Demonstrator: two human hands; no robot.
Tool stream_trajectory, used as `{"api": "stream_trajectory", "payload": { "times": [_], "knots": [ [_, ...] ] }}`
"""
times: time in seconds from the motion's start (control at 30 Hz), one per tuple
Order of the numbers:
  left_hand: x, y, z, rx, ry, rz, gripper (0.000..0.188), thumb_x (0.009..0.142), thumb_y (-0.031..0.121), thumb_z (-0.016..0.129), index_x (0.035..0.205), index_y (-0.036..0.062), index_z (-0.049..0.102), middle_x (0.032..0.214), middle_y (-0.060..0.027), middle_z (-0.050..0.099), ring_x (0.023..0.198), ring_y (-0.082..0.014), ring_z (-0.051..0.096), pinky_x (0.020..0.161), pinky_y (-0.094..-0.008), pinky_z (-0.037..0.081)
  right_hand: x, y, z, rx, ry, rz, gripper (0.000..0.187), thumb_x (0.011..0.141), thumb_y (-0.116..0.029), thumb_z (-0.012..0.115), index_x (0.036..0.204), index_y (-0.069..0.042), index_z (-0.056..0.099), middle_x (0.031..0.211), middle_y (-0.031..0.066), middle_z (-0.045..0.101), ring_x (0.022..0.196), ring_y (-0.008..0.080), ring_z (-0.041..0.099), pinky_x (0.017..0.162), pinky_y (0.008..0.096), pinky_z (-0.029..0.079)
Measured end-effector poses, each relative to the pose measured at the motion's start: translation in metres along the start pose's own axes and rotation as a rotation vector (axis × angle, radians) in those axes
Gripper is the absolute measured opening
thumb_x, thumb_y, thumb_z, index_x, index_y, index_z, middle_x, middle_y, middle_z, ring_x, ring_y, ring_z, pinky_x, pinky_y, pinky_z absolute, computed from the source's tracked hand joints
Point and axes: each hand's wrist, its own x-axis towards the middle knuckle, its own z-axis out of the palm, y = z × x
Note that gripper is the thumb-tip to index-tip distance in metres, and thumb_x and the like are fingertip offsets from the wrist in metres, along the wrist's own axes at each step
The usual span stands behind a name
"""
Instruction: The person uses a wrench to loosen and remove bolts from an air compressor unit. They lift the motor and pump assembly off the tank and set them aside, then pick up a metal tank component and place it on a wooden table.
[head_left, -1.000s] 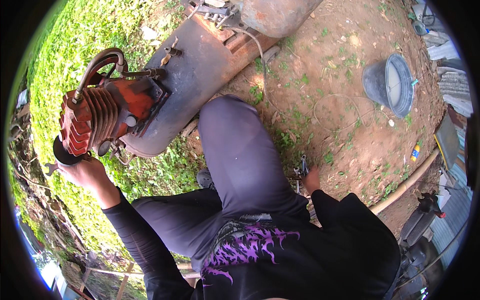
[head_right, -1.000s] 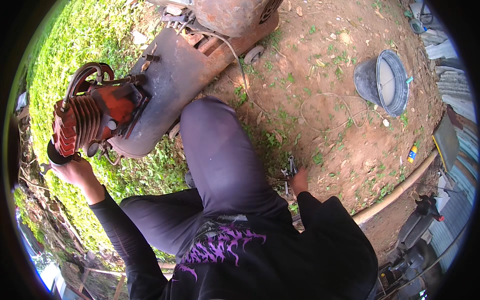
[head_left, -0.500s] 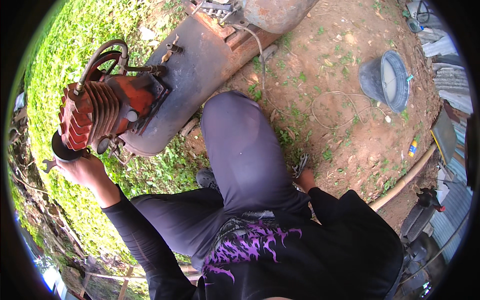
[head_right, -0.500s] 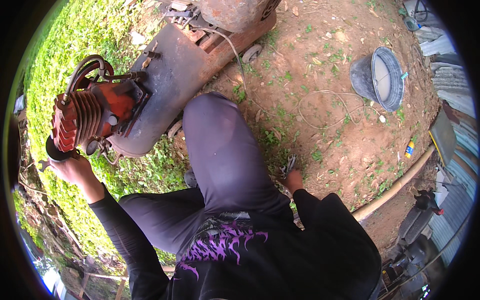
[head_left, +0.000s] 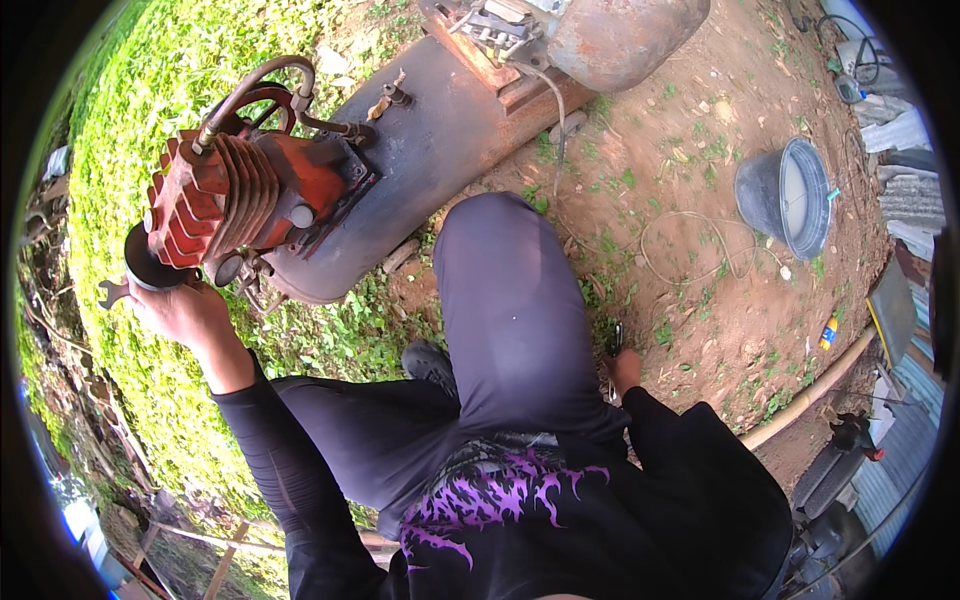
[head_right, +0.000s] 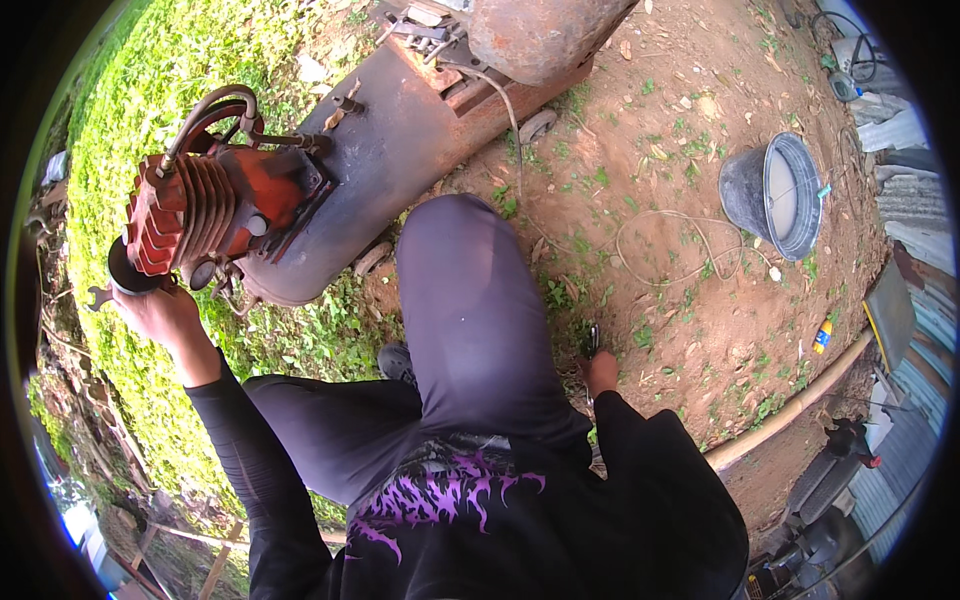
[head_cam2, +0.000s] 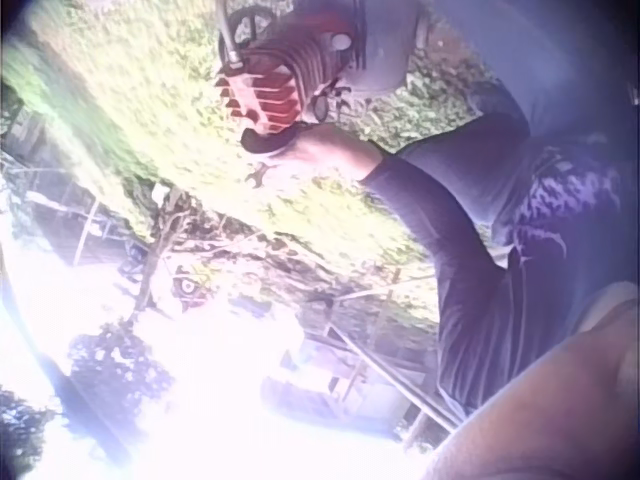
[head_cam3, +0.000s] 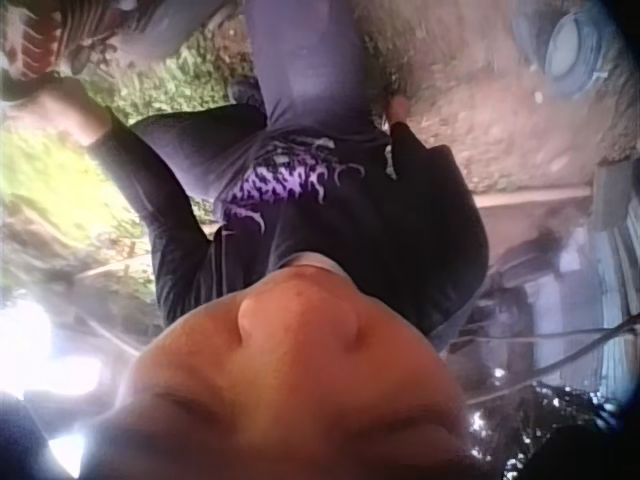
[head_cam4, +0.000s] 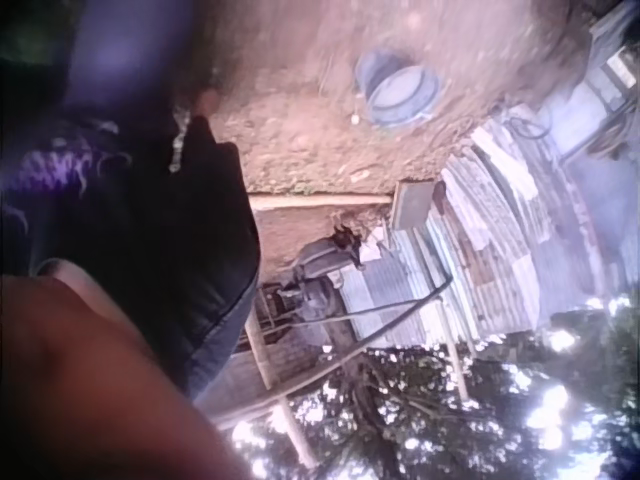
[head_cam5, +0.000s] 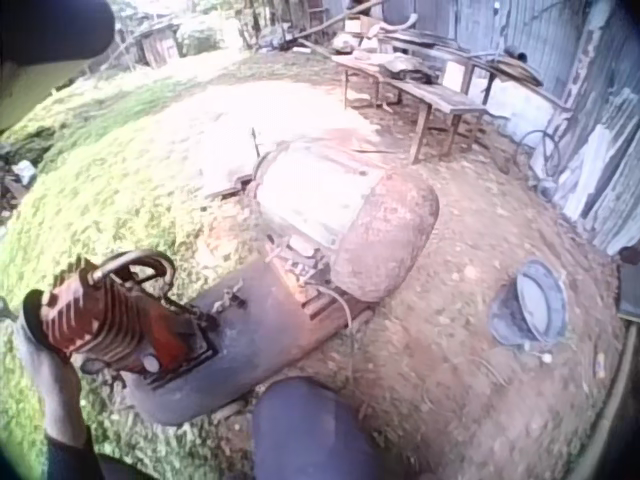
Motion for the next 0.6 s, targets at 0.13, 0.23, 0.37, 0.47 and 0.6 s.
{"api": "stream_trajectory", "payload": {
  "times": [0.13, 0.23, 0.37, 0.47, 0.6],
  "knots": [
    [-0.002, 0.001, 0.008, -0.011, 0.052, 0.021, 0.077, 0.065, 0.002, 0.078, 0.137, 0.0149, 0.054, 0.122, -0.01, 0.059, 0.107, -0.036, 0.057, 0.088, -0.046, 0.047, 0.007, 0.016, 0.003, 0.208, 0.024, 0.038, 0.04, 0.084, -0.026, 0.074, 0.101, 0.007, 0.058, 0.086, 0.0296, 0.066, 0.086, 0.0479, 0.065, 0.071, 0.0531, 0.05],
    [-0.005, -0.002, 0.011, 0.005, 0.044, 0.036, 0.076, 0.066, 0.002, 0.076, 0.137, 0.0129, 0.053, 0.123, -0.0104, 0.058, 0.108, -0.0361, 0.057, 0.086, -0.0461, 0.048, 0.006, 0.018, -0.013, 0.37, 0.074, 0.034, 0.036, 0.088, -0.018, 0.065, 0.11, 0.006, 0.05, 0.087, 0.0299, 0.064, 0.083, 0.0494, 0.063, 0.07, 0.0538, 0.048],
    [-0.006, -0.008, 0.01, 0.033, 0.056, 0.022, 0.071, 0.067, 0.002, 0.073, 0.135, 0.0122, 0.055, 0.125, -0.011, 0.057, 0.106, -0.0366, 0.057, 0.084, -0.0468, 0.048, 0.018, -0.061, -0.079, 0.424, 0.393, -0.25, 0.027, 0.093, -0.017, 0.052, 0.108, 0.006, 0.048, 0.082, 0.0272, 0.061, 0.076, 0.0473, 0.06, 0.07, 0.0508, 0.048],
    [-0.001, -0.001, 0.005, -0.018, 0.045, 0.053, 0.07, 0.069, 0.005, 0.073, 0.136, 0.0112, 0.054, 0.124, -0.0118, 0.056, 0.105, -0.0377, 0.057, 0.084, -0.048, 0.048, 0.079, -0.114, -0.108, 0.447, 0.189, -0.146, 0.033, 0.095, -0.021, 0.052, 0.113, 0.007, 0.049, 0.089, 0.0276, 0.063, 0.081, 0.0439, 0.062, 0.073, 0.0481, 0.048],
    [0.003, -0.005, 0.001, -0.047, 0.022, 0.052, 0.069, 0.071, 0.004, 0.073, 0.136, 0.0078, 0.053, 0.122, -0.0145, 0.058, 0.107, -0.0399, 0.056, 0.086, -0.0494, 0.047, 0.147, -0.148, -0.12, 0.4, 0.187, -0.248, 0.034, 0.092, -0.019, 0.063, 0.115, 0.004, 0.057, 0.094, 0.0215, 0.068, 0.085, 0.0349, 0.066, 0.079, 0.0422, 0.051]
  ]
}}
